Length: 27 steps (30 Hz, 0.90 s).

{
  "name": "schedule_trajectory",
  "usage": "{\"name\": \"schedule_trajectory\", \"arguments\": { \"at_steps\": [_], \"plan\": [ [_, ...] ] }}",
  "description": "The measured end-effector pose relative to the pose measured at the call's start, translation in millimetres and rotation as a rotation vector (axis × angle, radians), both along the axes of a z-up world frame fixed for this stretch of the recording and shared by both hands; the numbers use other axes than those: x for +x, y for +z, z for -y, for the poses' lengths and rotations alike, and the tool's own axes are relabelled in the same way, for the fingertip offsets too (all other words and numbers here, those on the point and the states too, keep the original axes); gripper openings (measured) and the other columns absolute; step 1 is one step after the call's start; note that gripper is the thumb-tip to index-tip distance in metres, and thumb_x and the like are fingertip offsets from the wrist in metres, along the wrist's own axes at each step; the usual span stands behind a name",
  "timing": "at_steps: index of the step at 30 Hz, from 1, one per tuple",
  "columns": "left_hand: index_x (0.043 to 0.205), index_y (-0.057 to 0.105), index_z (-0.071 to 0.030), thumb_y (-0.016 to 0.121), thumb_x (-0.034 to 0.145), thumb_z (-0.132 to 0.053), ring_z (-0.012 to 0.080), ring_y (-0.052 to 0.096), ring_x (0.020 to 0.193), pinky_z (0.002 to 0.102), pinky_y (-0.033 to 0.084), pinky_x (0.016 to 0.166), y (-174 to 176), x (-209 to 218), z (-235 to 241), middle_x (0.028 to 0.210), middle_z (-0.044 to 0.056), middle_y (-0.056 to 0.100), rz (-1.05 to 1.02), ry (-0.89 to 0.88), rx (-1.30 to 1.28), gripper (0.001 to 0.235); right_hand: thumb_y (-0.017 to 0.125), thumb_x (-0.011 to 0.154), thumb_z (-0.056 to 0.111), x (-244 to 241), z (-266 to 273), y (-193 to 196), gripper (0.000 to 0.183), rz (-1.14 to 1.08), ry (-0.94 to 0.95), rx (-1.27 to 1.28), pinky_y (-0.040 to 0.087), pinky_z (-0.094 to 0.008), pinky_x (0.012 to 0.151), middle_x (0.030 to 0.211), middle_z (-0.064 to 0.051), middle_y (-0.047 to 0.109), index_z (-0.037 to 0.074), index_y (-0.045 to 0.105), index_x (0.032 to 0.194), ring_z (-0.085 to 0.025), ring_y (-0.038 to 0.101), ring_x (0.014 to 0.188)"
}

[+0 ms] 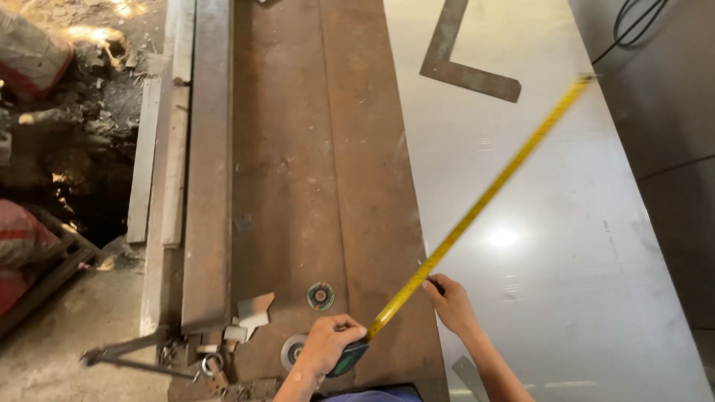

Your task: Measuring and marking dimensions on a metal sheet using a tape measure and scribe.

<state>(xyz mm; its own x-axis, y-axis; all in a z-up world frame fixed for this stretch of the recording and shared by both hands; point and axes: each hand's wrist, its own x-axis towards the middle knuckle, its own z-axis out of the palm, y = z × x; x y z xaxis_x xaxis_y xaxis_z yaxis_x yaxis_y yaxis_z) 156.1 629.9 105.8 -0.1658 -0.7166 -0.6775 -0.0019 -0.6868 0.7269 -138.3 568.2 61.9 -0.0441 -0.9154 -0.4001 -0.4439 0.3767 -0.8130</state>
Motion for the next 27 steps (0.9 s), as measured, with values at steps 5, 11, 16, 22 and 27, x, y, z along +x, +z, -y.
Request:
{"name": "schedule_trajectory", "arguments": {
  "at_steps": [5, 11, 16, 22, 27],
  "plan": [
    [0.086, 0.078, 0.000, 0.076, 0.084, -0.016, 0.0087, 0.064, 0.068, 0.025, 0.052, 0.065, 53, 29, -41, 0.075, 0.003, 0.074, -0.090, -0.057, -0.075, 0.016, 0.066, 0.098, 0.032, 47, -45, -16, 0.033, -0.138, 0.130, -0.048, 0.043, -0.035, 0.056, 0.065, -0.009, 0.054, -0.001, 0.067, 0.093, -0.015, 0.049, 0.061],
    [0.091, 0.078, 0.000, 0.075, 0.087, -0.015, 0.0052, 0.063, 0.074, 0.022, 0.051, 0.071, 74, 131, -104, 0.078, 0.001, 0.072, -0.209, -0.150, -0.205, 0.015, 0.069, 0.093, 0.028, 161, -103, 5, 0.026, -0.091, 0.073, -0.133, 0.041, -0.031, 0.050, 0.060, -0.001, 0.054, 0.002, 0.070, 0.090, -0.010, 0.049, 0.055],
    [0.094, 0.077, 0.000, 0.075, 0.089, -0.014, 0.0044, 0.060, 0.074, 0.022, 0.049, 0.070, 99, 221, -148, 0.079, -0.001, 0.071, -0.252, -0.170, -0.175, 0.015, 0.069, 0.097, 0.024, 286, -142, 62, 0.024, 0.063, -0.041, -0.093, 0.037, -0.028, 0.051, 0.062, -0.001, 0.052, 0.000, 0.072, 0.093, -0.007, 0.046, 0.058],
    [0.094, 0.077, -0.001, 0.076, 0.089, -0.012, 0.0044, 0.060, 0.074, 0.021, 0.049, 0.069, 110, 292, -162, 0.080, -0.001, 0.071, -0.247, -0.086, -0.248, 0.012, 0.068, 0.098, 0.020, 401, -123, 120, 0.020, 0.072, 0.110, -0.357, 0.044, -0.023, 0.057, 0.070, 0.004, 0.059, 0.001, 0.072, 0.102, -0.002, 0.051, 0.066],
    [0.094, 0.076, 0.000, 0.077, 0.091, -0.012, 0.0047, 0.061, 0.076, 0.022, 0.050, 0.072, 110, 323, -165, 0.083, 0.000, 0.072, -0.288, 0.018, -0.317, 0.012, 0.068, 0.099, 0.022, 458, -102, 107, 0.026, 0.225, 0.171, -0.401, 0.044, -0.019, 0.063, 0.082, 0.008, 0.060, 0.001, 0.069, 0.113, -0.001, 0.052, 0.073]
  ]
}}
